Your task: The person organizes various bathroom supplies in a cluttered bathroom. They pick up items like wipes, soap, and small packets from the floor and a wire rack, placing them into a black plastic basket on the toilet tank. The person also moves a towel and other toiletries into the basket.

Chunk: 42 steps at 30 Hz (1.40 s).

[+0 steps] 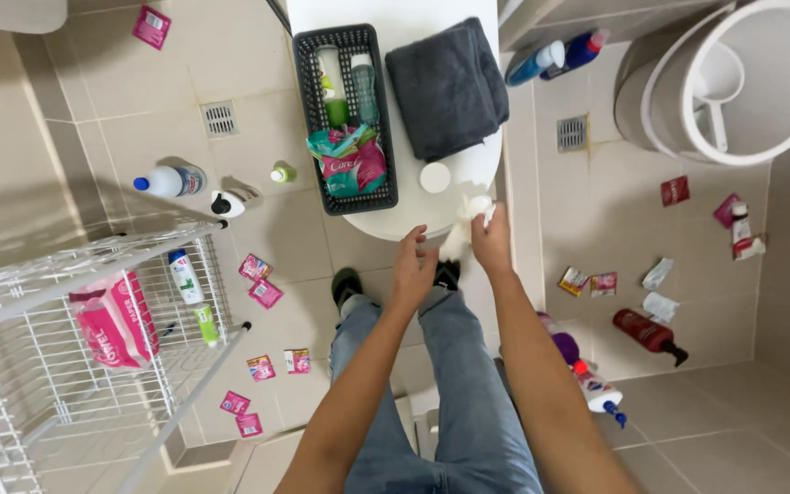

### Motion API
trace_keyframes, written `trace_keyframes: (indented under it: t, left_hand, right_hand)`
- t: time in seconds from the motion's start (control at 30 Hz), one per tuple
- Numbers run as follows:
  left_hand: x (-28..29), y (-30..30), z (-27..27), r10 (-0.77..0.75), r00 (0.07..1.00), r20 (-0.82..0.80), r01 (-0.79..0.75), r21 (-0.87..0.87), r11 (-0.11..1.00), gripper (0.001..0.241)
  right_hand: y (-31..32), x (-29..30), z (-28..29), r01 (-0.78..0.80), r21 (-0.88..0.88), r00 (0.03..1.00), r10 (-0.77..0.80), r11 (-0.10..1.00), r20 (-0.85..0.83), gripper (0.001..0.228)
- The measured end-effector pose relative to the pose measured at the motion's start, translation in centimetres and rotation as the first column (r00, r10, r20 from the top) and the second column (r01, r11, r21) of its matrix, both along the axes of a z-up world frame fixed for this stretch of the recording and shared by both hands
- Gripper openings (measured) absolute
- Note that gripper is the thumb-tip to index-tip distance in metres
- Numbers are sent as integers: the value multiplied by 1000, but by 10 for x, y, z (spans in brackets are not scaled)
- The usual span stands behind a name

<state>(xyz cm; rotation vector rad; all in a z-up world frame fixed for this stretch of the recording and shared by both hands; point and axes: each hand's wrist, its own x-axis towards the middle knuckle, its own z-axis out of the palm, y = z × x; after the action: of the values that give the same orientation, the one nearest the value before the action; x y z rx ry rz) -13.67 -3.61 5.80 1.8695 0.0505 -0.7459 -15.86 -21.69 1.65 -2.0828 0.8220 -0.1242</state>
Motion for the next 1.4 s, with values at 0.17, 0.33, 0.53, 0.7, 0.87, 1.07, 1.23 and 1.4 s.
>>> trace_keyframes:
  t: [0.17, 0.33, 0.53, 0.7, 0.87, 1.07, 1.23, 1.4]
  left_hand:
    - [10, -37, 63, 73, 989, -126, -93, -165, 982, 70]
    - [16, -62, 147, 203, 949, -242, -284, -370, 885, 74]
    - [5, -66, 178, 411, 893, -185, -451, -374, 811, 63]
    - [5, -48, 184, 696, 702, -152, -711, -218, 669, 20]
    - [-13, -2, 204, 739, 667, 95, -724, -151, 673, 25]
    - [-30, 74, 323, 489, 410, 770, -479, -275, 834, 43]
    - [-48, 123, 351, 344, 271, 899, -599, -123, 792, 40]
    - [-55, 133, 305, 304, 165, 938, -746, -83, 661, 32]
  right_hand:
    - [13, 5, 103, -97, 263, 987, 60, 960, 148, 34]
    - [26, 5, 154, -257, 245, 925, 165, 935, 343, 25]
    - [38, 13, 202, -307, 282, 911, 195, 909, 363, 46]
    - [73, 5, 251, -260, 643, 963, 148, 720, 223, 45]
    - [119, 3, 300, -183, 844, 977, 192, 504, 97, 45]
    - [170, 16, 344, 51, 981, 933, 343, 185, -113, 47]
    - [211, 20, 342, 33, 976, 888, 442, 217, -128, 43]
    - [262, 14, 453, -133, 959, 825, 564, 250, -32, 25]
